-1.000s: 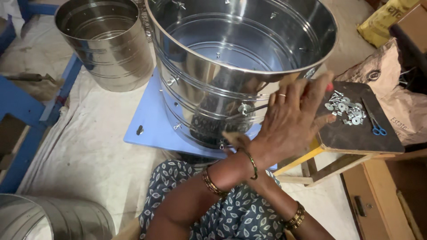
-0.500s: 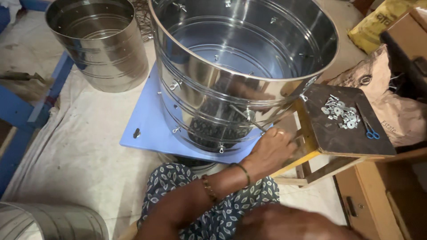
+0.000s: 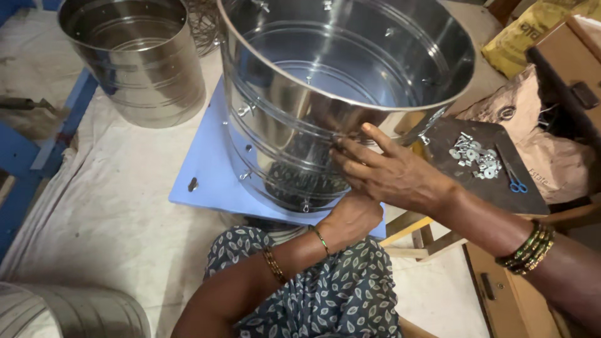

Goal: The person assembles a large cylindrical metal container by inserting bolts and tightening them with a red-handled screwdriver. The person rotates the container to access different sections and continues securing the bolts around the circumference.

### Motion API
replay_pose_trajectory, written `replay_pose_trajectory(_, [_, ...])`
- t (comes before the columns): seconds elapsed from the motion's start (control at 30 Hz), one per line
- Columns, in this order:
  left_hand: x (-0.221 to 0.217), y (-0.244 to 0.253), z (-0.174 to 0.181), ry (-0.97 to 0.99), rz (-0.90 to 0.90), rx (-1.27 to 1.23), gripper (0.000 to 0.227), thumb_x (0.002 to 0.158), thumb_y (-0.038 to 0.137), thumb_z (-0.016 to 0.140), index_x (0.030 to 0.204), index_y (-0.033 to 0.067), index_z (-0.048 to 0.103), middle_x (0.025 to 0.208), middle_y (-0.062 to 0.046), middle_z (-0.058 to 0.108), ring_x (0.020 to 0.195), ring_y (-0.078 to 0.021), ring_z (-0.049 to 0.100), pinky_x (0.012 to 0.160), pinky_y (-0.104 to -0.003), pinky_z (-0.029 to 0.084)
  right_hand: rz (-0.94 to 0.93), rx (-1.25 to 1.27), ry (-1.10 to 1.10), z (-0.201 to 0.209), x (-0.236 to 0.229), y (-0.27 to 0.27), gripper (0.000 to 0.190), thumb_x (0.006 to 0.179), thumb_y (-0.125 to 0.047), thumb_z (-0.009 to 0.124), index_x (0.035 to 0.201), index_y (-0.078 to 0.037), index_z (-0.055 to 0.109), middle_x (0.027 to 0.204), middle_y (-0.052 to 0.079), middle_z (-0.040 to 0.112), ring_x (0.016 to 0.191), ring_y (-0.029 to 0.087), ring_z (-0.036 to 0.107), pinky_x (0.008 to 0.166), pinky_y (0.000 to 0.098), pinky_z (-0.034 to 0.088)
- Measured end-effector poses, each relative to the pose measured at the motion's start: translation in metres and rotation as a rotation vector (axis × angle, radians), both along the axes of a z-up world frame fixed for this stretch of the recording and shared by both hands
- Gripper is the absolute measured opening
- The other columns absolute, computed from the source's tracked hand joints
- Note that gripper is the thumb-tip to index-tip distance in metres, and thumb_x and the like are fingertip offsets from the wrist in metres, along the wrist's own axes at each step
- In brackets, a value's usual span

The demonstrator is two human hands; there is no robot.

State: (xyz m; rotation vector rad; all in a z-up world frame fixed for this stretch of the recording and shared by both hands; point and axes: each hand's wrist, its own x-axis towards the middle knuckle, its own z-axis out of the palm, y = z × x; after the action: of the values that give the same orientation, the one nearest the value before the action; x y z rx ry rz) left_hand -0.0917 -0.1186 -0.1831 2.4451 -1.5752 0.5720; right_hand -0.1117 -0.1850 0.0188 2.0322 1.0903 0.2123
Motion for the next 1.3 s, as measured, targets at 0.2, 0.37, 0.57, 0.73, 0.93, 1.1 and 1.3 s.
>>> replay_pose_trajectory(0.2, [-0.003, 0.008, 0.005, -0.096, -0.017, -0.065, 0.019, 0.082, 0.016, 0.062, 0.084, 0.0077, 0.079, 0.089, -0.013, 0.074, 0.090, -0.0251, 0.071, 0.072, -0.039, 0.052, 0.120, -0.119, 0.068, 0.008, 0.018, 0.018, 0.026, 0.076, -0.019, 0.070, 0.100, -0.025, 0.078, 0.129, 0.000, 0.058, 0.143, 0.029, 0.035, 0.122, 0.0536, 0.009])
replay_pose_trajectory(0.37, [-0.003, 0.020, 0.010, -0.031, -0.101, -0.068, 0.015, 0.083, 0.015, 0.062, 0.082, 0.0105, 0.076, 0.086, -0.009, 0.071, 0.086, -0.0233, 0.069, 0.071, -0.037, 0.050, 0.189, -0.045, 0.088, 0.010, 0.022, 0.014, 0.016, 0.077, -0.018, 0.070, 0.088, -0.026, 0.078, 0.110, -0.004, 0.060, 0.131, 0.023, 0.046, 0.124, 0.0494, 0.012])
replay_pose_trajectory(0.57, [0.002, 0.057, 0.023, -0.208, -0.158, -0.001, 0.014, 0.082, 0.019, 0.062, 0.079, 0.0121, 0.074, 0.084, -0.006, 0.069, 0.088, -0.0209, 0.065, 0.080, -0.034, 0.048, 0.380, 0.012, 0.030, 0.002, 0.036, 0.000, 0.014, 0.077, -0.023, 0.068, 0.088, -0.025, 0.076, 0.105, -0.006, 0.059, 0.114, 0.017, 0.052, 0.106, 0.0374, 0.034])
replay_pose_trajectory(0.73, [0.004, 0.091, 0.033, -0.201, -0.188, 0.020, 0.014, 0.079, 0.019, 0.063, 0.077, 0.0101, 0.074, 0.092, -0.005, 0.070, 0.097, -0.0200, 0.065, 0.092, -0.031, 0.048, 0.439, 0.061, -0.024, -0.009, 0.039, -0.009, 0.012, 0.090, -0.025, 0.066, 0.093, -0.018, 0.075, 0.096, -0.007, 0.054, 0.101, 0.015, 0.051, 0.084, 0.0336, 0.039])
replay_pose_trajectory(0.93, [-0.043, 0.095, -0.009, 0.850, -0.136, -0.444, 0.041, 0.098, 0.040, 0.059, 0.110, 0.0031, 0.075, 0.100, -0.012, 0.072, 0.099, -0.0264, 0.067, 0.094, -0.038, 0.049, 0.448, 0.130, -0.090, -0.008, 0.031, -0.007, 0.017, 0.083, -0.026, 0.063, 0.095, -0.021, 0.074, 0.102, -0.007, 0.058, 0.104, 0.014, 0.054, 0.086, 0.0335, 0.043])
replay_pose_trajectory(1.1, [-0.033, 0.045, -0.067, 2.235, -0.341, -1.596, 0.063, 0.096, 0.056, 0.050, 0.128, 0.0027, 0.060, 0.120, -0.013, 0.070, 0.108, -0.0252, 0.069, 0.097, -0.037, 0.054, 0.478, 0.117, -0.206, -0.007, 0.029, -0.005, 0.024, 0.084, -0.028, 0.062, 0.101, -0.017, 0.075, 0.105, -0.004, 0.059, 0.102, 0.013, 0.054, 0.086, 0.0321, 0.042])
replay_pose_trajectory(1.3, [-0.016, 0.021, -0.097, 2.473, -0.518, -1.878, 0.065, 0.097, 0.057, 0.057, 0.124, -0.0028, 0.059, 0.122, -0.016, 0.068, 0.112, -0.0256, 0.068, 0.098, -0.037, 0.056, 0.424, 0.151, -0.186, -0.012, 0.026, -0.006, 0.023, 0.083, -0.029, 0.063, 0.100, -0.016, 0.072, 0.103, -0.004, 0.059, 0.103, 0.015, 0.054, 0.084, 0.0330, 0.041])
